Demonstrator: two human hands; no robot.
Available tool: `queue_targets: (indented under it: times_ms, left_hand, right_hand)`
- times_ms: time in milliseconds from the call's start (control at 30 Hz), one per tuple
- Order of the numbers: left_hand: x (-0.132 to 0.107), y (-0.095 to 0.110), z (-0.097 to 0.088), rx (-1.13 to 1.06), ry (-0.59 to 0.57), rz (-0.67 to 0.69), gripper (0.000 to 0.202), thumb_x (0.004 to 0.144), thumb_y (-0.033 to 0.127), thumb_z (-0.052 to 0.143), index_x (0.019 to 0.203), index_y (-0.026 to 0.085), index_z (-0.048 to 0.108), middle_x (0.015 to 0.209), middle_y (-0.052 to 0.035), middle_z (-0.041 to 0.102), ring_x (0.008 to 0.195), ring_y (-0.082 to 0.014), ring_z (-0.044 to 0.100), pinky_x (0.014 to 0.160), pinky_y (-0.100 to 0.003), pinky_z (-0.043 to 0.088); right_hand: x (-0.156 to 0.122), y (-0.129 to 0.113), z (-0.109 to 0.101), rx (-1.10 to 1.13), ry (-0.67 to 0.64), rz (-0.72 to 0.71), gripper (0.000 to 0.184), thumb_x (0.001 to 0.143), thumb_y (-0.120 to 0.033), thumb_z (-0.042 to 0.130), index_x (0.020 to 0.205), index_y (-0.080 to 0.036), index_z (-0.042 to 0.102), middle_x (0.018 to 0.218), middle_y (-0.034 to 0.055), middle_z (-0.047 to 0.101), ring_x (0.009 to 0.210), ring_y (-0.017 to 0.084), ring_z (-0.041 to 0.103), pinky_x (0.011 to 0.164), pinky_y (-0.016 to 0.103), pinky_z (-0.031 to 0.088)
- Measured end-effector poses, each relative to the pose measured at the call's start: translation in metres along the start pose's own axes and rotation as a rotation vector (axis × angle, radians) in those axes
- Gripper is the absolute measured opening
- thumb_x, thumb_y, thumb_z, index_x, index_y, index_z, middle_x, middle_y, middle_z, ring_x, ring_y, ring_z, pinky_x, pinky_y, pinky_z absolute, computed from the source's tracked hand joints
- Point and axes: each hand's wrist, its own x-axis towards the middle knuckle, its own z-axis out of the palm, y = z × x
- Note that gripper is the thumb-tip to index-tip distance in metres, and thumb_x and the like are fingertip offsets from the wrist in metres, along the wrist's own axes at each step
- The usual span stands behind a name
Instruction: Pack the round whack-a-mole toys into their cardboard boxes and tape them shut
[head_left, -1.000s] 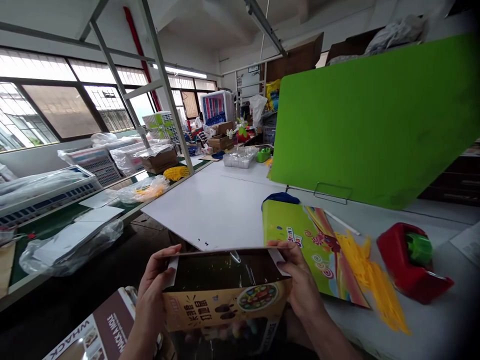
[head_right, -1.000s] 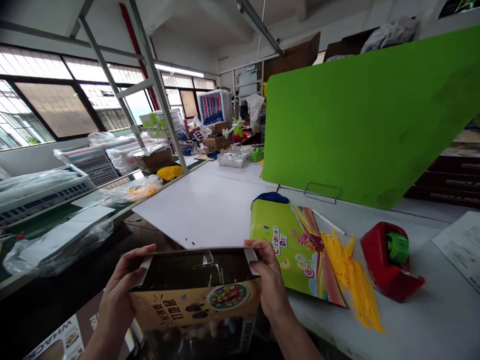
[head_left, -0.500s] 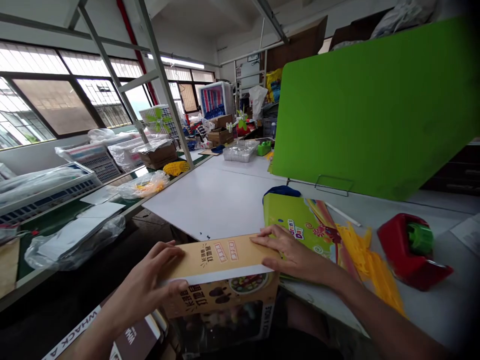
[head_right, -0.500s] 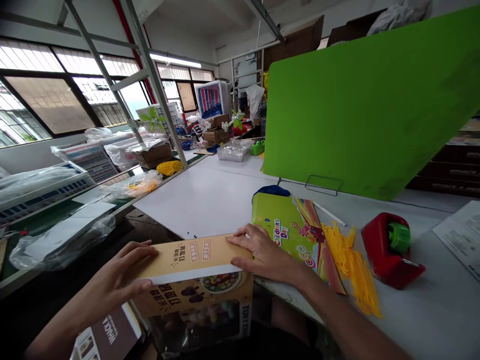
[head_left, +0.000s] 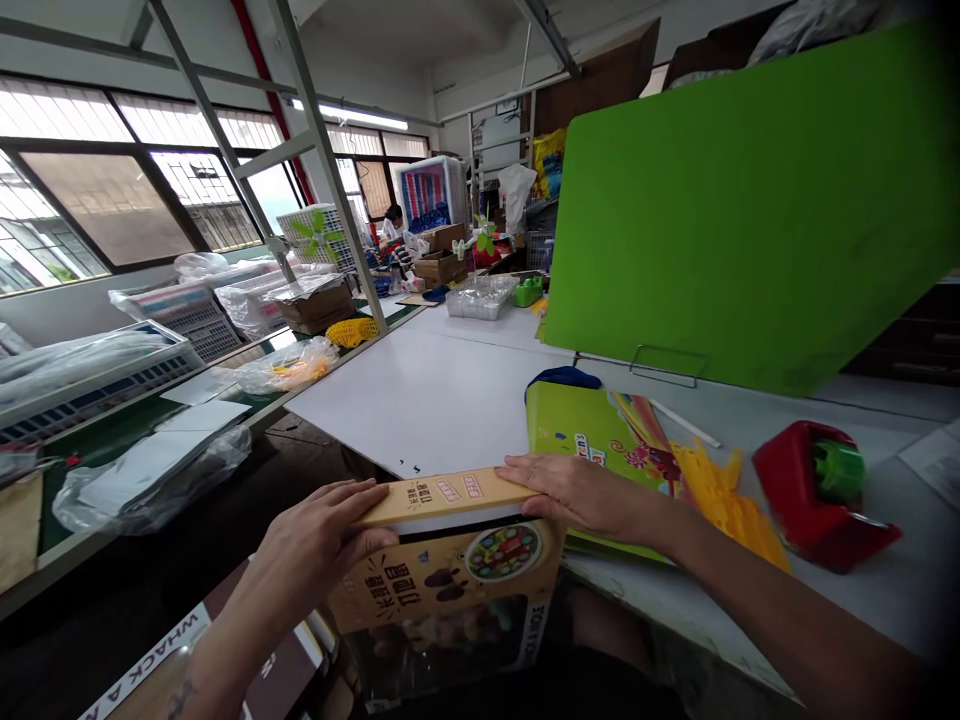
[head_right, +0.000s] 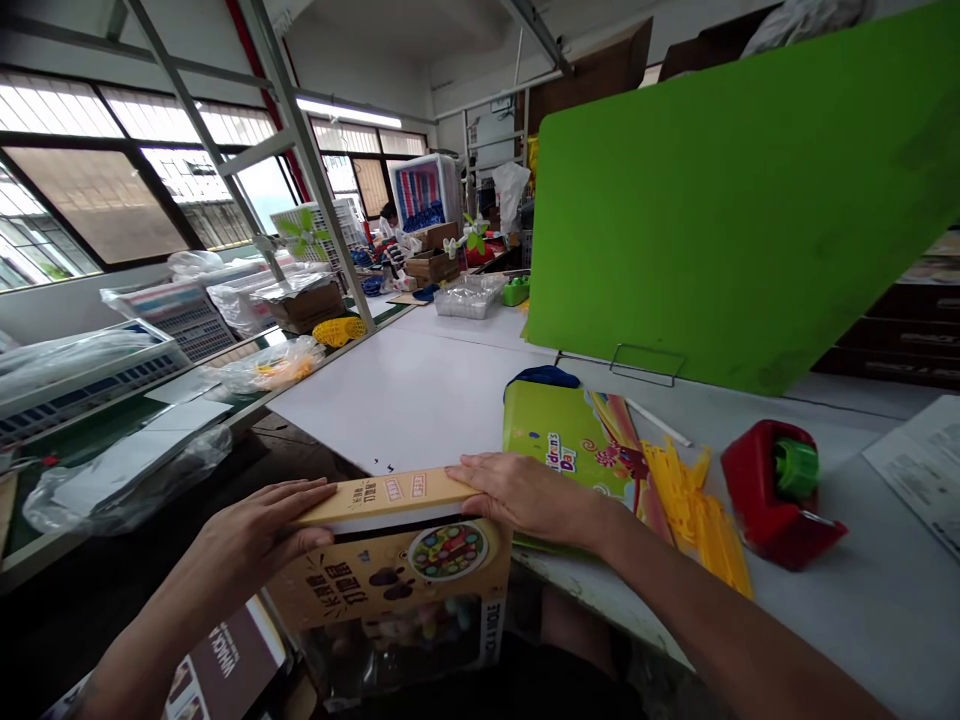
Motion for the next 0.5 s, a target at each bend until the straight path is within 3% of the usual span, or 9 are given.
queue_targets:
  times_ms: [133, 300, 400, 500]
  left_hand:
    - [-0.003, 0.000, 0.006, 0.011, -0.051, 0.037, 0.062, 0.095, 0.066, 0.039, 0.140, 0.027, 0.058, 0.138, -0.0041, 0.062, 0.127, -0.0301, 0.060, 0.098, -0.044, 0.057]
    - [-0.019, -0.005, 0.032, 0.051, 0.015, 0.109, 0.061, 0.096, 0.055, 0.048, 0.152, 0.029, 0.040, 0.150, -0.0030, 0.050, 0.140, -0.0306, 0.045, 0.100, -0.044, 0.056]
    - [-0.026, -0.009, 0.039, 0.096, 0.044, 0.093, 0.057, 0.100, 0.047, 0.043, 0.152, 0.024, 0.039, 0.152, -0.0057, 0.048, 0.141, -0.0300, 0.043, 0.100, -0.044, 0.056]
    - [-0.029, -0.010, 0.038, 0.170, 0.066, 0.069, 0.055, 0.101, 0.046, 0.041, 0.149, 0.020, 0.045, 0.148, -0.0101, 0.052, 0.137, -0.0342, 0.049, 0.108, -0.060, 0.046]
  right_hand:
    - [-0.002, 0.000, -0.009, -0.004, -0.023, 0.018, 0.061, 0.103, -0.054, 0.033, 0.146, -0.015, 0.052, 0.146, 0.0142, 0.054, 0.136, 0.025, 0.052, 0.114, 0.041, 0.044]
    - [-0.009, -0.002, 0.000, -0.155, 0.003, 0.000, 0.057, 0.103, -0.048, 0.039, 0.145, -0.011, 0.051, 0.148, 0.0159, 0.051, 0.137, 0.027, 0.050, 0.114, 0.043, 0.045]
    - [-0.010, -0.013, 0.023, -0.359, 0.234, -0.038, 0.054, 0.096, -0.044, 0.058, 0.138, -0.010, 0.058, 0.141, 0.0159, 0.058, 0.132, 0.030, 0.056, 0.111, 0.049, 0.049]
    - [-0.012, -0.024, 0.060, -0.482, 0.606, -0.032, 0.037, 0.095, -0.019, 0.060, 0.132, -0.011, 0.063, 0.132, 0.0132, 0.066, 0.125, 0.027, 0.061, 0.110, 0.047, 0.051]
